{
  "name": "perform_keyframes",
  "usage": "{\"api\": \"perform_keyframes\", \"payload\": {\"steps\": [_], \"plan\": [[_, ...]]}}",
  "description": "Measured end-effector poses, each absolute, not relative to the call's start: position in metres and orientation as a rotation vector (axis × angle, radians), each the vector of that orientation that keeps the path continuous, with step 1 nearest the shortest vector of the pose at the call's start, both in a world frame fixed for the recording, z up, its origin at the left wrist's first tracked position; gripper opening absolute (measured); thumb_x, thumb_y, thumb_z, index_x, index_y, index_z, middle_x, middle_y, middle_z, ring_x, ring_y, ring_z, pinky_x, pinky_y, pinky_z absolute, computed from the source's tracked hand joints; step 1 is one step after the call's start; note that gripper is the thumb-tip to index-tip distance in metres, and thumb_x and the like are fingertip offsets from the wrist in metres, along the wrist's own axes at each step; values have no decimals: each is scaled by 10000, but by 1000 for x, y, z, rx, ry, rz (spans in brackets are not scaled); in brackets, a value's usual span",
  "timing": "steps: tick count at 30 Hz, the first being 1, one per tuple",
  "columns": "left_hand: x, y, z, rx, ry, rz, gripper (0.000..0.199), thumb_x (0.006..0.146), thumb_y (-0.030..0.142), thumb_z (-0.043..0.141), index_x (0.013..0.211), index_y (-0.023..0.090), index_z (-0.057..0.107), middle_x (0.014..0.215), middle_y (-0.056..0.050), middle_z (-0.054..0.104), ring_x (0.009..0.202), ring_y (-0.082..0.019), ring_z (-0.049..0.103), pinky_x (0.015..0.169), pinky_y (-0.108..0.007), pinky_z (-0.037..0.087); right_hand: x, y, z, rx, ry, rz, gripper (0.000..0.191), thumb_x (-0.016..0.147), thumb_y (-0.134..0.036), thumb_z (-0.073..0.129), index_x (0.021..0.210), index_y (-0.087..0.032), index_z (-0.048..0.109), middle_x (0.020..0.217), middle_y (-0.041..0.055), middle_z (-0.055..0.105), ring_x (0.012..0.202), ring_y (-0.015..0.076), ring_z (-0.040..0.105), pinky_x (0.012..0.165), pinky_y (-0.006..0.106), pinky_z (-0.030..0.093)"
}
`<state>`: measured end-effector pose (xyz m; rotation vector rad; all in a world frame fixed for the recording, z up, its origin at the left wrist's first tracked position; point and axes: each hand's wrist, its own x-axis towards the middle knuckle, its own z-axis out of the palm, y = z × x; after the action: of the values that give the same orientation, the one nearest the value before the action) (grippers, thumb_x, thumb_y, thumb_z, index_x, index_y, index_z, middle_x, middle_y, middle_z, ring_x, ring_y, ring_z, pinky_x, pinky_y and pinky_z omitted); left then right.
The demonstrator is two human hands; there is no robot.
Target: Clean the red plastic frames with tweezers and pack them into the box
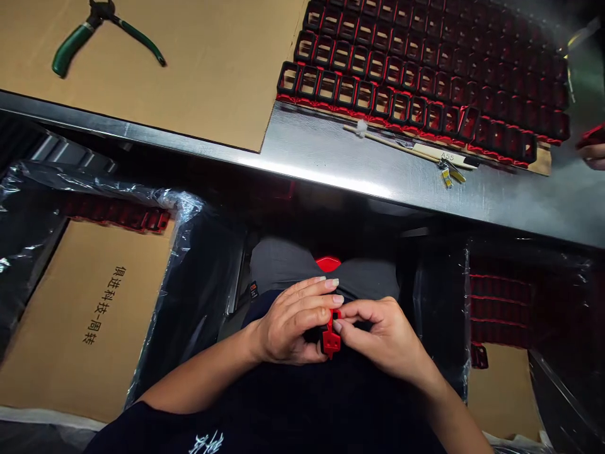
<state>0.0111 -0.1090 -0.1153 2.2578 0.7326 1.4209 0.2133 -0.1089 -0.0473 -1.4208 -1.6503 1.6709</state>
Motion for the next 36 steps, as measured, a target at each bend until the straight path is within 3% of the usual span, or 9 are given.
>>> {"api": "perform_keyframes", "payload": {"steps": [4, 8, 15, 28, 30, 33, 36], "plan": [[11, -109, -115, 2255, 738, 1418, 539, 916, 431, 671, 1326, 127, 497, 1089, -157, 790, 1315, -251, 634, 1078, -414, 563, 218, -107, -45, -1374, -1714, 1702, 206, 909, -202, 623, 900, -214, 828, 615, -35, 700, 498, 77, 513, 525, 198, 394], [11, -109, -115, 2250, 750, 1402, 537, 916, 448, 666, 1327, 150, 491, 1081, -140, 796, 1274, -251, 666, 1053, -415, 578, 222, -106, -45, -1313, -1696, 1774, 235, 912, -187, 614, 984, -227, 834, 626, -42, 692, 498, 66, 485, 512, 184, 379], [10, -110, -114, 2272, 733, 1374, 509, 910, 454, 675, 1274, 138, 511, 1081, -148, 793, 1313, -255, 635, 1108, -411, 538, 219, -108, -49, -1329, -1610, 1774, 197, 864, -161, 675, 933, -244, 840, 742, -26, 789, 627, 103, 686, 631, 176, 487], [11, -108, -112, 2275, 729, 1388, 447, 919, 456, 654, 1205, 131, 542, 1051, -142, 798, 1324, -226, 626, 1125, -378, 522, 226, -107, -51, -1269, -1663, 1834, 265, 892, -139, 595, 1001, -197, 829, 605, -44, 668, 481, 59, 435, 489, 188, 340], [10, -108, -112, 2277, 731, 1386, 446, 922, 463, 651, 1200, 132, 543, 1048, -142, 799, 1329, -225, 622, 1126, -381, 520, 225, -107, -51, -1247, -1656, 1841, 273, 880, -132, 596, 1012, -199, 825, 636, -34, 705, 493, 68, 509, 507, 184, 380], [10, -107, -114, 2281, 727, 1386, 457, 934, 489, 638, 1192, 123, 547, 1051, -152, 796, 1349, -226, 604, 1147, -381, 499, 220, -108, -49, -1283, -1616, 1816, 193, 843, -154, 681, 962, -205, 824, 753, -3, 785, 655, 128, 708, 649, 196, 505], [10, -108, -115, 2277, 716, 1388, 469, 929, 483, 647, 1208, 120, 547, 1069, -154, 791, 1341, -231, 612, 1144, -387, 502, 217, -109, -48, -1368, -1610, 1747, 103, 871, -253, 729, 889, -210, 821, 749, 2, 798, 645, 139, 728, 637, 204, 518]]}}
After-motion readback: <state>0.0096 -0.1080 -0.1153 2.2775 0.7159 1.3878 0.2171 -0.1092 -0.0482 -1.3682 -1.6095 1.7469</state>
